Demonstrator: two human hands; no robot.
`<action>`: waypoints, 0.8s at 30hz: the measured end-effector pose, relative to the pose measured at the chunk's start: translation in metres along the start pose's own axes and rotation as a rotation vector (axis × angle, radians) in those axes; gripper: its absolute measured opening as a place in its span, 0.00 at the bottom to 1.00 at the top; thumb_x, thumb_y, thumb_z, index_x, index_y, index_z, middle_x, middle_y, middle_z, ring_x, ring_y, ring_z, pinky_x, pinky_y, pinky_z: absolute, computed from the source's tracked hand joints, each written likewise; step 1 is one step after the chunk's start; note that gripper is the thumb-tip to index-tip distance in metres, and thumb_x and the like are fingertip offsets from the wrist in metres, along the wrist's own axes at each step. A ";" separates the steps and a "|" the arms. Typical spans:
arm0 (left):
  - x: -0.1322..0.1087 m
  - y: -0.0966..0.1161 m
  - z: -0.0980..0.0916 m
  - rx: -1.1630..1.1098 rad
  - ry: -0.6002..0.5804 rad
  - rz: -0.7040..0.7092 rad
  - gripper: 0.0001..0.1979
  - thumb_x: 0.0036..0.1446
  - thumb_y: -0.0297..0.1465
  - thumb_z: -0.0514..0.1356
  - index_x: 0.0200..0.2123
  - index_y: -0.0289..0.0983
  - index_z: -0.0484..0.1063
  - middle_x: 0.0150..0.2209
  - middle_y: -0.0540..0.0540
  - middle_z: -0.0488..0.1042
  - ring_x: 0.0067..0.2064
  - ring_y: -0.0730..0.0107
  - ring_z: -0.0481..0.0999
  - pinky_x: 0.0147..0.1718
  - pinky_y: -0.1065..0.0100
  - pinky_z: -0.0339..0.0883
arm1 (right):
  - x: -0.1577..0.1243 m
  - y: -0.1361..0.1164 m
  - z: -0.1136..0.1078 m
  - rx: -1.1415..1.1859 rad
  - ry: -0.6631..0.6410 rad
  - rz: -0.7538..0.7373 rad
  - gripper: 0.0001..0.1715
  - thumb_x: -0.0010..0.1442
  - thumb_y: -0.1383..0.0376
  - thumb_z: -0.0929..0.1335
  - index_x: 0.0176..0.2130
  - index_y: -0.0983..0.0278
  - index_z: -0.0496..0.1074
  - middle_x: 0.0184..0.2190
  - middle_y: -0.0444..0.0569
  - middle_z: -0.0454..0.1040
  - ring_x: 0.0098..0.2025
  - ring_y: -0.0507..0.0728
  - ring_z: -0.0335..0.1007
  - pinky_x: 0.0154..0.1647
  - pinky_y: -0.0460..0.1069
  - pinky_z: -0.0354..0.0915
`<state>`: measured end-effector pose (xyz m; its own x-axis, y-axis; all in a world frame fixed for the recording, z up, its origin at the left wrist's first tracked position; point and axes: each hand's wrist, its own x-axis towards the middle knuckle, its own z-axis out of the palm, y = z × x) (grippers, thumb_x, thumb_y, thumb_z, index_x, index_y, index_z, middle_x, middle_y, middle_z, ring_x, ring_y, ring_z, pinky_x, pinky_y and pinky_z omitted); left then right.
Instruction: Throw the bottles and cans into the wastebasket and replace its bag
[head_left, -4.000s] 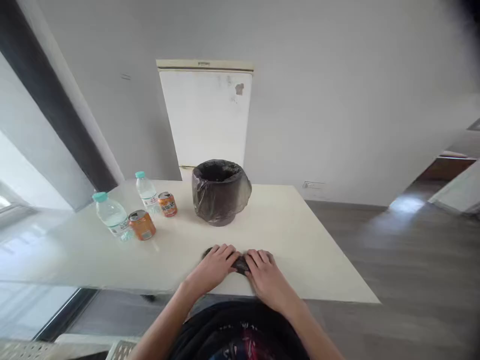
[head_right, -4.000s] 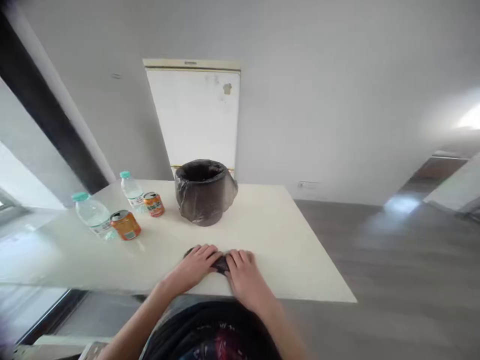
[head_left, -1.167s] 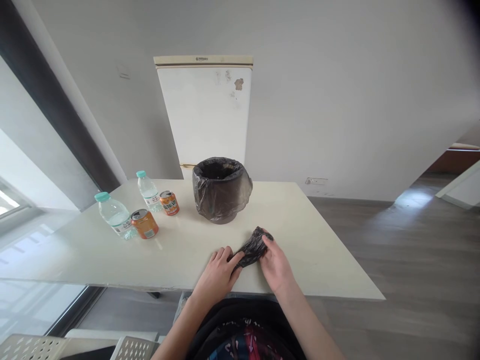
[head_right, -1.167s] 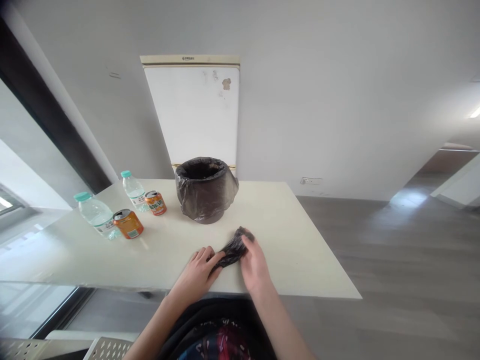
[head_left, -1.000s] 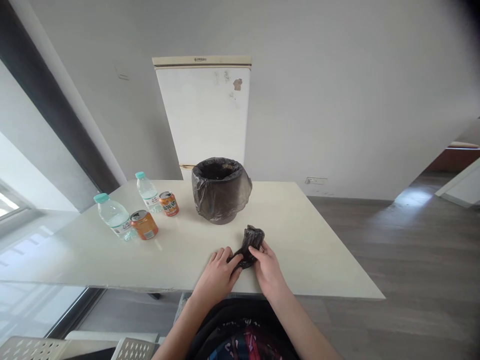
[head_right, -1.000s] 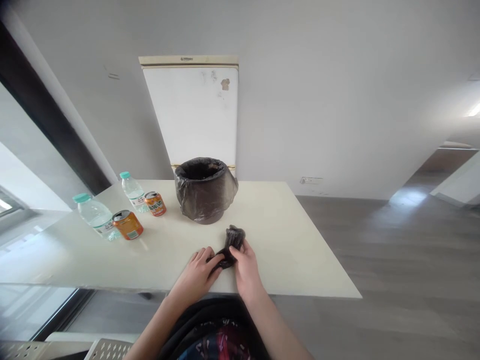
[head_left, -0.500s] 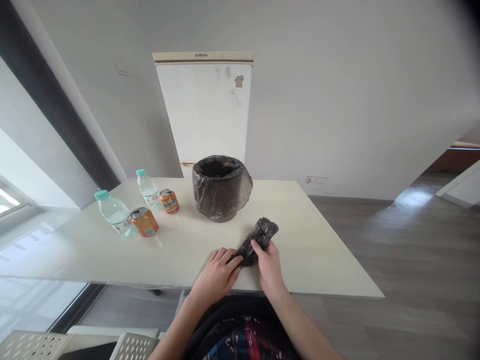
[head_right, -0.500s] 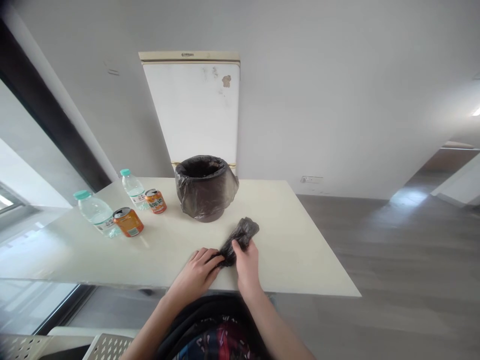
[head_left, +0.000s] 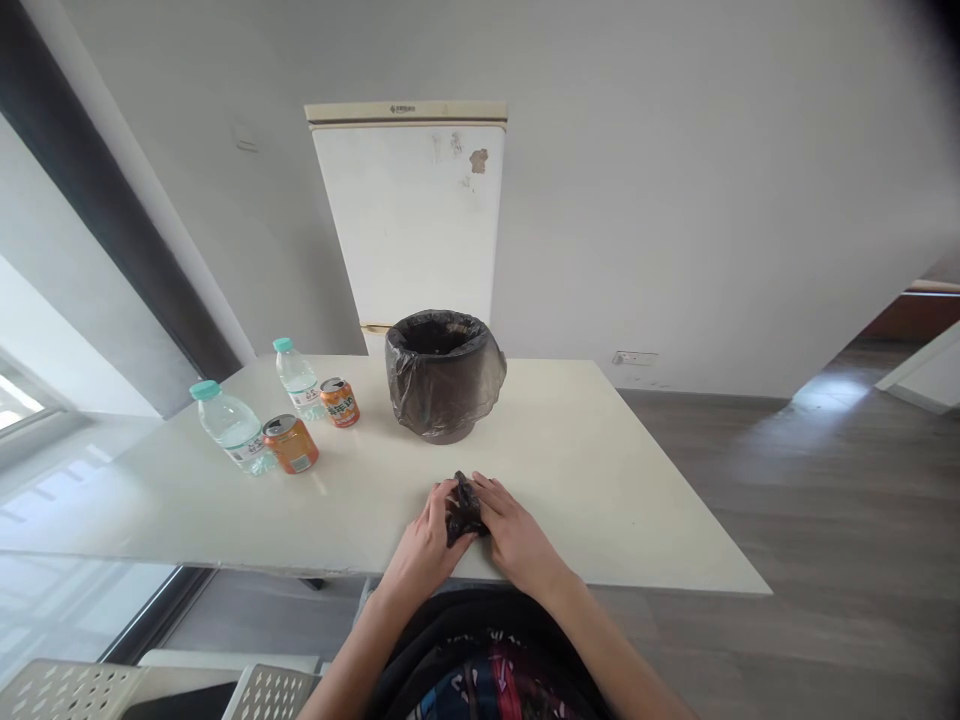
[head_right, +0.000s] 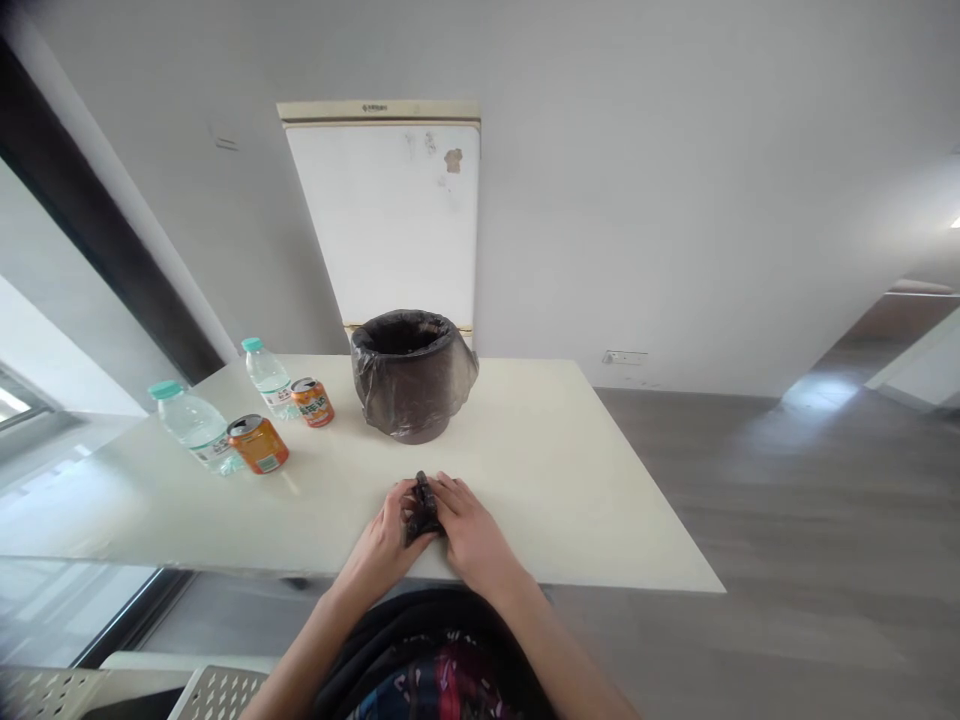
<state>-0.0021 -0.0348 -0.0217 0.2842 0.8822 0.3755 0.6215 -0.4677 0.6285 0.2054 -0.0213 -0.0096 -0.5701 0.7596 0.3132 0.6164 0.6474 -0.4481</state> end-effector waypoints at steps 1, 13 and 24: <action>0.000 0.002 -0.002 0.014 0.030 0.015 0.36 0.62 0.26 0.64 0.69 0.46 0.54 0.57 0.40 0.71 0.54 0.58 0.79 0.53 0.56 0.77 | -0.001 0.001 -0.001 -0.021 -0.023 -0.008 0.50 0.58 0.81 0.59 0.75 0.63 0.58 0.76 0.51 0.57 0.79 0.62 0.46 0.79 0.66 0.50; 0.000 0.025 -0.028 0.285 -0.111 0.235 0.10 0.59 0.23 0.61 0.43 0.41 0.74 0.47 0.42 0.76 0.50 0.56 0.74 0.53 0.52 0.70 | -0.012 -0.001 -0.032 0.008 -0.213 0.009 0.44 0.76 0.49 0.61 0.79 0.62 0.44 0.79 0.52 0.48 0.80 0.62 0.43 0.82 0.63 0.42; -0.010 -0.002 -0.032 0.175 -0.057 0.320 0.13 0.71 0.24 0.54 0.50 0.43 0.76 0.48 0.45 0.82 0.53 0.64 0.81 0.66 0.52 0.67 | 0.008 -0.016 -0.021 -0.086 -0.112 -0.079 0.35 0.78 0.56 0.56 0.77 0.64 0.53 0.78 0.54 0.51 0.80 0.62 0.42 0.81 0.65 0.41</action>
<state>-0.0300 -0.0438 -0.0048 0.5212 0.6968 0.4928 0.6087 -0.7082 0.3575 0.2019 -0.0242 0.0174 -0.6727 0.6976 0.2466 0.6088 0.7113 -0.3513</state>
